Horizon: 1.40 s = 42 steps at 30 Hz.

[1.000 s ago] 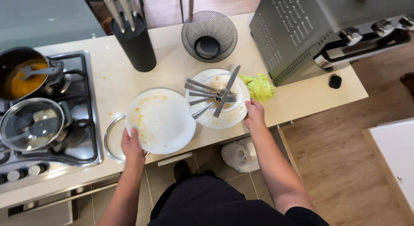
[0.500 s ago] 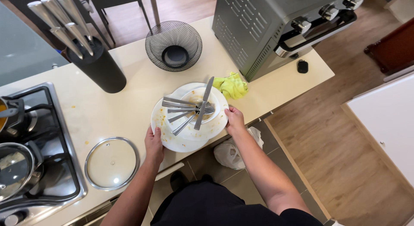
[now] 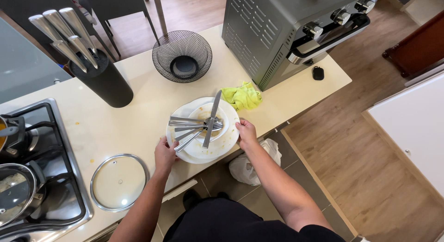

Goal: The person clears used dishes, utensils, and a cup from a dining table and moves them to a kitchen sink, also disposing of small pieces of trash into a bag along the way.

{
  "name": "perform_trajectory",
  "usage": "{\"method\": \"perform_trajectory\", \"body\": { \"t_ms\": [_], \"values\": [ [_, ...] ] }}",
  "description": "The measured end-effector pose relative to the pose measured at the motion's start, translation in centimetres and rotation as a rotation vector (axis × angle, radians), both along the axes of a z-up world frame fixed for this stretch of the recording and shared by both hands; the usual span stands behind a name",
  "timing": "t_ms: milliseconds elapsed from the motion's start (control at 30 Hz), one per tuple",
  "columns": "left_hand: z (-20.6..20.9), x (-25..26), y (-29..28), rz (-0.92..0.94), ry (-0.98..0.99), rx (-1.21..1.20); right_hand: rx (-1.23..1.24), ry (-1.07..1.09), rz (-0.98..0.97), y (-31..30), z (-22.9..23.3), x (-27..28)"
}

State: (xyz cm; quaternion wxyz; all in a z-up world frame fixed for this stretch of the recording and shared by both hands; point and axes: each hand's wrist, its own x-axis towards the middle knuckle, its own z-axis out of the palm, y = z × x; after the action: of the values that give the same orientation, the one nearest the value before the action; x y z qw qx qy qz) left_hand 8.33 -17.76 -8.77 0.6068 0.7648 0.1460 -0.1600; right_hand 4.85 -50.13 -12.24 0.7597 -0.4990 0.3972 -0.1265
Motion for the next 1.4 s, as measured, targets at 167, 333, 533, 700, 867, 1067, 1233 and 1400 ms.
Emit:
{"method": "perform_trajectory", "body": {
  "t_ms": [167,333,533,700,867,1067,1233,1400],
  "values": [
    [1.7,-0.4,-0.1,0.01,0.008,0.065,-0.005,0.032,0.018,1.0,0.8,-0.2],
    [2.4,-0.3,-0.2,0.002,-0.006,0.12,-0.184,0.092,0.056,1.4,2.1,-0.3],
    [1.8,-0.2,-0.2,0.004,-0.019,0.092,-0.437,0.185,0.202,2.6,5.6,-1.4],
    [3.0,-1.0,-0.4,0.06,-0.026,0.001,-0.599,0.165,0.332,1.5,1.6,-0.5],
    [5.1,-1.5,-0.7,0.077,-0.038,-0.03,-0.567,0.154,0.328,0.9,1.3,-0.6],
    [2.3,-0.8,-0.1,0.035,-0.058,-0.014,-0.565,0.066,0.439,2.6,4.9,-0.3],
    [1.3,-0.4,0.3,0.009,-0.072,0.0,-0.56,0.131,0.457,1.2,0.8,0.8],
    [0.0,-0.4,0.7,0.032,-0.079,-0.086,-0.306,0.155,0.412,1.3,1.5,-0.1]
  ]
}}
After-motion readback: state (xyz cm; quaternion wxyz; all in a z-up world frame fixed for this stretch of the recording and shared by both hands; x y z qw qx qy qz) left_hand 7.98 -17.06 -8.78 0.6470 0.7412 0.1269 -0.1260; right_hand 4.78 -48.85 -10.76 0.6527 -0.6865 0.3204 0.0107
